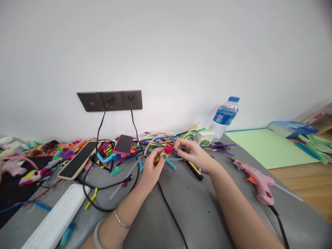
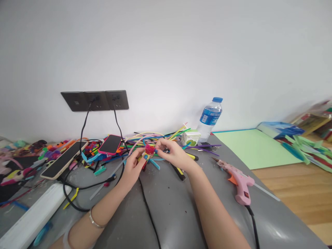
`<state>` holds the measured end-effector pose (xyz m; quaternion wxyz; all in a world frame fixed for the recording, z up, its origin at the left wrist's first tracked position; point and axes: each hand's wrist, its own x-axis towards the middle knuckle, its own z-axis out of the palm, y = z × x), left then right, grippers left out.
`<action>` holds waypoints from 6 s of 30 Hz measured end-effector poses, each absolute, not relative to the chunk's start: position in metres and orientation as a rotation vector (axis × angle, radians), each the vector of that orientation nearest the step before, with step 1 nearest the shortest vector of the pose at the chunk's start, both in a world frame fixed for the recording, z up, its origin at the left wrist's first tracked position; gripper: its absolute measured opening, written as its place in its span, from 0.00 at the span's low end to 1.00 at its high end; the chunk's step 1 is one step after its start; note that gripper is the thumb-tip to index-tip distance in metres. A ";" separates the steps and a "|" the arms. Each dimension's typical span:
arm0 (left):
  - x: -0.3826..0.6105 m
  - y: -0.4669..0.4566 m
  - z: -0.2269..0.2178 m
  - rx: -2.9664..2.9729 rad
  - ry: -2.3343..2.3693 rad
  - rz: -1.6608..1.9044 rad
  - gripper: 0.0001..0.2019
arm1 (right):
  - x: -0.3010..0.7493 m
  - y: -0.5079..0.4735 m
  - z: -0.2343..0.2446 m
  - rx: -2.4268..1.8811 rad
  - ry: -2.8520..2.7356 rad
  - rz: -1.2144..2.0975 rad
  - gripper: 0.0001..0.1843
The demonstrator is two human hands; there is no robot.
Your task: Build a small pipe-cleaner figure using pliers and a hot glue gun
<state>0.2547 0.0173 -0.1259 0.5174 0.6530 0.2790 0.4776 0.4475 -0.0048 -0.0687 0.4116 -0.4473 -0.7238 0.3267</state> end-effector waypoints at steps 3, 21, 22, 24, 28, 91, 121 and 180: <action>0.255 0.018 -0.125 1.558 0.673 1.148 0.13 | 0.448 -0.004 -0.069 -1.132 -1.815 0.824 0.06; 0.255 0.017 -0.125 1.571 0.672 1.152 0.14 | 0.446 -0.005 -0.065 -1.133 -1.808 0.791 0.08; 0.255 0.018 -0.125 1.571 0.674 1.154 0.14 | 0.446 -0.005 -0.065 -1.132 -1.806 0.797 0.08; 0.255 0.018 -0.126 1.570 0.684 1.152 0.14 | 0.446 -0.005 -0.065 -1.129 -1.803 0.804 0.07; 0.255 0.017 -0.124 1.570 0.678 1.142 0.14 | 0.446 -0.005 -0.065 -1.133 -1.799 0.799 0.08; 0.256 0.018 -0.127 1.531 0.677 1.152 0.12 | 0.447 -0.005 -0.068 -1.126 -1.810 0.814 0.05; 0.257 0.018 -0.124 1.468 0.706 1.178 0.14 | 0.448 -0.003 -0.068 -1.133 -1.802 0.823 0.06; 0.263 0.021 -0.128 1.113 0.672 1.180 0.22 | 0.431 0.010 -0.089 -1.105 -1.508 1.184 0.15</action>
